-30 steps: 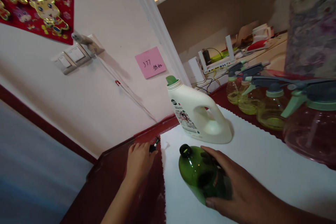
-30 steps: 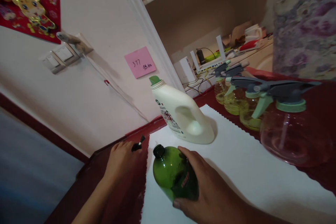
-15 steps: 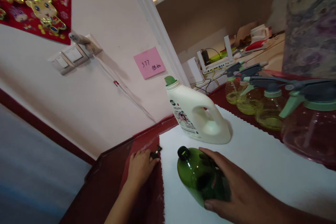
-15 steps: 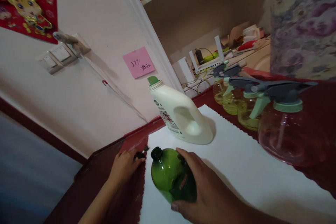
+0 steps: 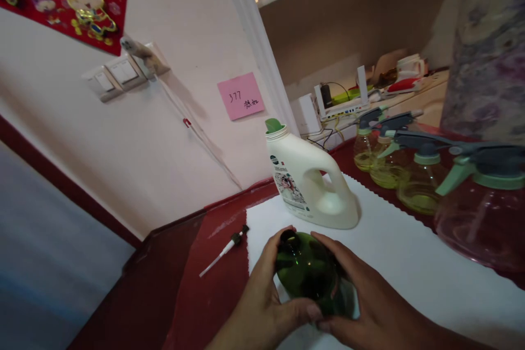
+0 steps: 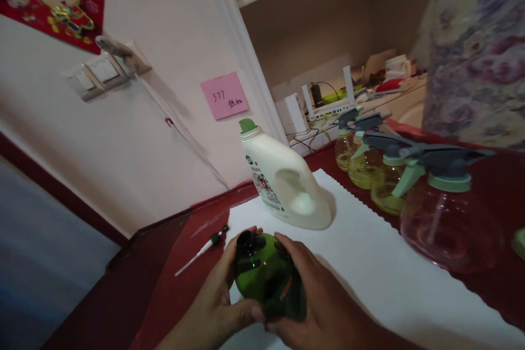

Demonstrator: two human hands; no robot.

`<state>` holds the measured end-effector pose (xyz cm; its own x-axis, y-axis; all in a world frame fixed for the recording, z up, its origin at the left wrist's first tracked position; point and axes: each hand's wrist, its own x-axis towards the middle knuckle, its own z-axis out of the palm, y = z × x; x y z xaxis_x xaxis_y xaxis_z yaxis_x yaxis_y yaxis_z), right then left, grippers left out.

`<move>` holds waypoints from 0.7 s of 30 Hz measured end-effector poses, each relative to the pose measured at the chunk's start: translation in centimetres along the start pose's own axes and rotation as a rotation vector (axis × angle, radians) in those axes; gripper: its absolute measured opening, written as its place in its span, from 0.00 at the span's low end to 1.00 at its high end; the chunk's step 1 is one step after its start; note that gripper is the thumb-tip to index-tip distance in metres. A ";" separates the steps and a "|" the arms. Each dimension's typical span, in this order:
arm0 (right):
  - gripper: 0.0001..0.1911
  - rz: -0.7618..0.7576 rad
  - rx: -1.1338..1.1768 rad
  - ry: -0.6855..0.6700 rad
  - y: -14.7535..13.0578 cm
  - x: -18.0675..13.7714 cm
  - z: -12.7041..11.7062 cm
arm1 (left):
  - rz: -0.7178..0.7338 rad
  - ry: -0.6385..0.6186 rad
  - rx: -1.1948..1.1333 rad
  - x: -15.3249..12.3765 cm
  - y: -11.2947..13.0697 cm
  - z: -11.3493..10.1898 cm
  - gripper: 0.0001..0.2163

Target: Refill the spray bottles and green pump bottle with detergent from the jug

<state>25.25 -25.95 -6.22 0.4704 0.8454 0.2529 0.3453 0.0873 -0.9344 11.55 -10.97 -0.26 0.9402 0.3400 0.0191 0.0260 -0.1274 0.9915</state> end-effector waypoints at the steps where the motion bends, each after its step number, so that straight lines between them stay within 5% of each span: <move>1: 0.49 -0.013 -0.001 -0.006 0.2 0.0 0.0 | 0.002 0.024 -0.021 0.0 -0.2 0.4 0.43; 7: 0.54 -0.050 -0.076 -0.072 1.4 0.1 0.0 | 0.145 0.160 0.048 0.2 -0.6 0.2 0.39; 14: 0.33 -0.154 -0.202 0.144 1.4 -0.5 -0.7 | 0.216 0.429 0.198 1.4 -3.2 -1.6 0.38; 21: 0.24 -0.228 -0.239 0.426 1.3 0.1 -3.2 | 0.208 0.427 0.267 2.2 -5.9 -2.1 0.37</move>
<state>28.39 -27.42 -6.56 0.6324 0.5264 0.5682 0.6290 0.0790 -0.7733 12.72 -7.57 -5.76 0.7143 0.6239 0.3171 -0.0083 -0.4455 0.8952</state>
